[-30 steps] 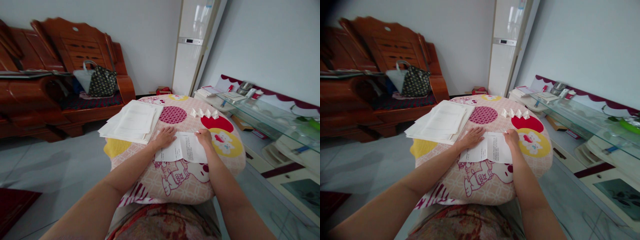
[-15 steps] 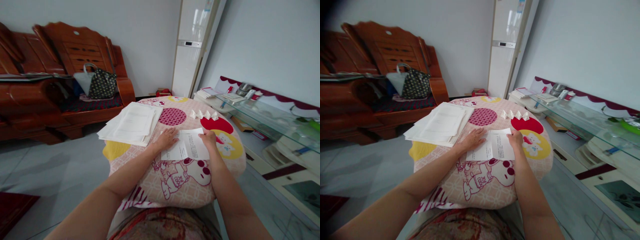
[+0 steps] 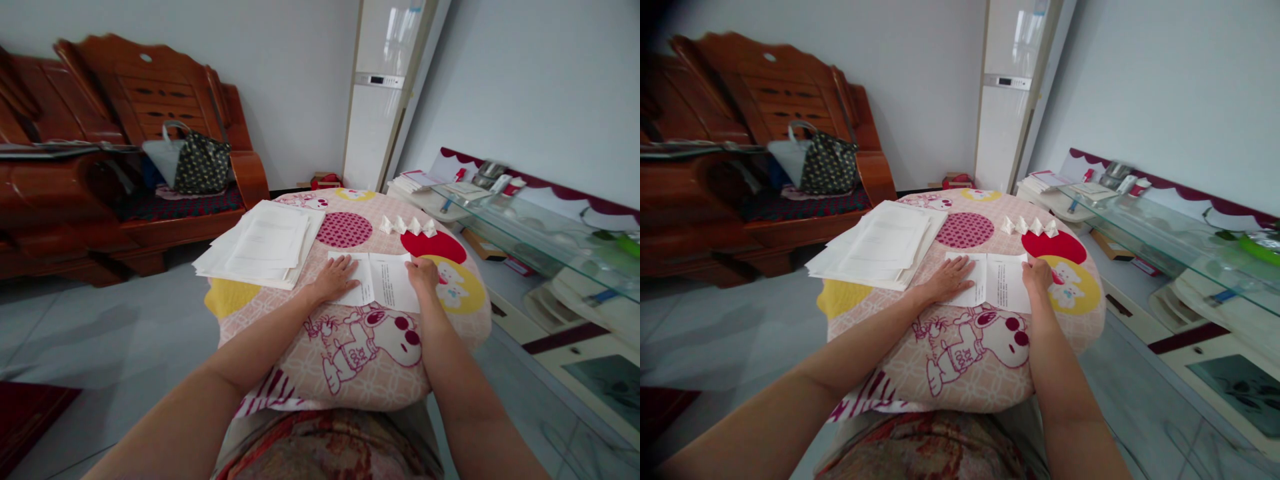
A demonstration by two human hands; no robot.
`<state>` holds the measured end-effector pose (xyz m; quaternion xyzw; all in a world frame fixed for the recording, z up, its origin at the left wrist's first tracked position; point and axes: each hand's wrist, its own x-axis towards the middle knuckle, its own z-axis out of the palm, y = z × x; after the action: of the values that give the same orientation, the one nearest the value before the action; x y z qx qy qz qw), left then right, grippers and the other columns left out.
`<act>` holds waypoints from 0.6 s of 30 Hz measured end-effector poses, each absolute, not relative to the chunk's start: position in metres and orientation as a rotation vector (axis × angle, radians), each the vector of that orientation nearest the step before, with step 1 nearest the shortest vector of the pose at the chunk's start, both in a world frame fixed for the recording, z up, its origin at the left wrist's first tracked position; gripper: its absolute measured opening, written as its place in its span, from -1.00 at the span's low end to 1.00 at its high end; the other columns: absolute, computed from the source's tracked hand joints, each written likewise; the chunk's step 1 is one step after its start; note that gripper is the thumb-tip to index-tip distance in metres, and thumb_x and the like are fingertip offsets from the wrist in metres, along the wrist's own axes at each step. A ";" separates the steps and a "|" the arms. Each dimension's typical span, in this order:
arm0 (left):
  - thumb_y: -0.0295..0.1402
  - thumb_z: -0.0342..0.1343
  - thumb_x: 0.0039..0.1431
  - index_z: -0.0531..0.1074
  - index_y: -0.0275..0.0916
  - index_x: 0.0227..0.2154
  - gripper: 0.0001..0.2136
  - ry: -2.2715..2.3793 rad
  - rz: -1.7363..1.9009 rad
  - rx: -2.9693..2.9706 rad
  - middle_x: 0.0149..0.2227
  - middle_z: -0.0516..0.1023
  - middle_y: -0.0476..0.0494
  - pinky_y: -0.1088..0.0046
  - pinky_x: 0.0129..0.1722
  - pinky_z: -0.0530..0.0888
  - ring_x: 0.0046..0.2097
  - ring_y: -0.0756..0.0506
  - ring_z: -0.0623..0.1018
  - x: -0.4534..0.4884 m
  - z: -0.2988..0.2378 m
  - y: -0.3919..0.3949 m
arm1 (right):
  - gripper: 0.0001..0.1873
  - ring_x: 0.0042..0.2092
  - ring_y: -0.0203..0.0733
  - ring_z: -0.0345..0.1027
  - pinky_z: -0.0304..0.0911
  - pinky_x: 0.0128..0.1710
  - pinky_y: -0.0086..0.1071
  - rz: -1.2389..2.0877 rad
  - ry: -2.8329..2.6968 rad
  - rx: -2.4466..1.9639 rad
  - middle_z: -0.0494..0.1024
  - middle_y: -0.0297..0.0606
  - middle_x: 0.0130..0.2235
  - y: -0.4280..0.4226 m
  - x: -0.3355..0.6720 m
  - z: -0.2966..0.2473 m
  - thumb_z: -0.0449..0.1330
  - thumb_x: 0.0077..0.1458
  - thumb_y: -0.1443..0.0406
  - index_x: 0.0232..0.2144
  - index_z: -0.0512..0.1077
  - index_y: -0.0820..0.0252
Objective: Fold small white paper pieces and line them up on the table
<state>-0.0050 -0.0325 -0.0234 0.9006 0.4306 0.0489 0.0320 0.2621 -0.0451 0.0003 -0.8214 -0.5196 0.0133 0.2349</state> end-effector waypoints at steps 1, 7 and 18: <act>-0.06 -0.20 0.44 0.08 -0.25 0.40 -0.41 1.327 0.138 2.773 0.45 0.04 -0.39 0.04 0.37 0.10 0.45 -0.31 0.10 -0.005 -0.023 -0.033 | -0.69 -0.18 0.06 0.47 0.20 -0.28 -0.29 0.037 -1.422 -2.272 0.66 0.05 -0.20 -0.045 0.262 0.001 0.16 0.13 0.22 -0.29 0.67 0.25; -0.07 -0.19 0.44 0.07 -0.27 0.40 -0.40 1.328 0.122 2.760 0.45 0.04 -0.41 0.01 0.37 0.10 0.45 -0.33 0.10 -0.004 -0.021 -0.034 | -0.67 -0.13 0.12 0.48 0.21 -0.26 -0.25 0.087 -1.444 -2.329 0.64 0.13 -0.14 -0.046 0.259 0.005 0.15 0.16 0.24 -0.25 0.67 0.32; -0.07 -0.17 0.43 0.10 -0.25 0.39 -0.42 1.343 0.145 2.744 0.45 0.06 -0.38 0.04 0.38 0.10 0.45 -0.31 0.10 -0.003 -0.018 -0.036 | -0.78 -0.40 -0.04 0.43 0.23 -0.39 -0.31 0.223 -1.506 -2.234 0.53 -0.18 -0.55 -0.045 0.283 -0.004 0.29 -0.02 0.18 -0.54 0.58 0.23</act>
<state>-0.0033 -0.0357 -0.0180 0.8964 0.4388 0.0475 0.0414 0.2830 -0.0450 -0.0038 -0.8066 -0.5437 0.0805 0.2176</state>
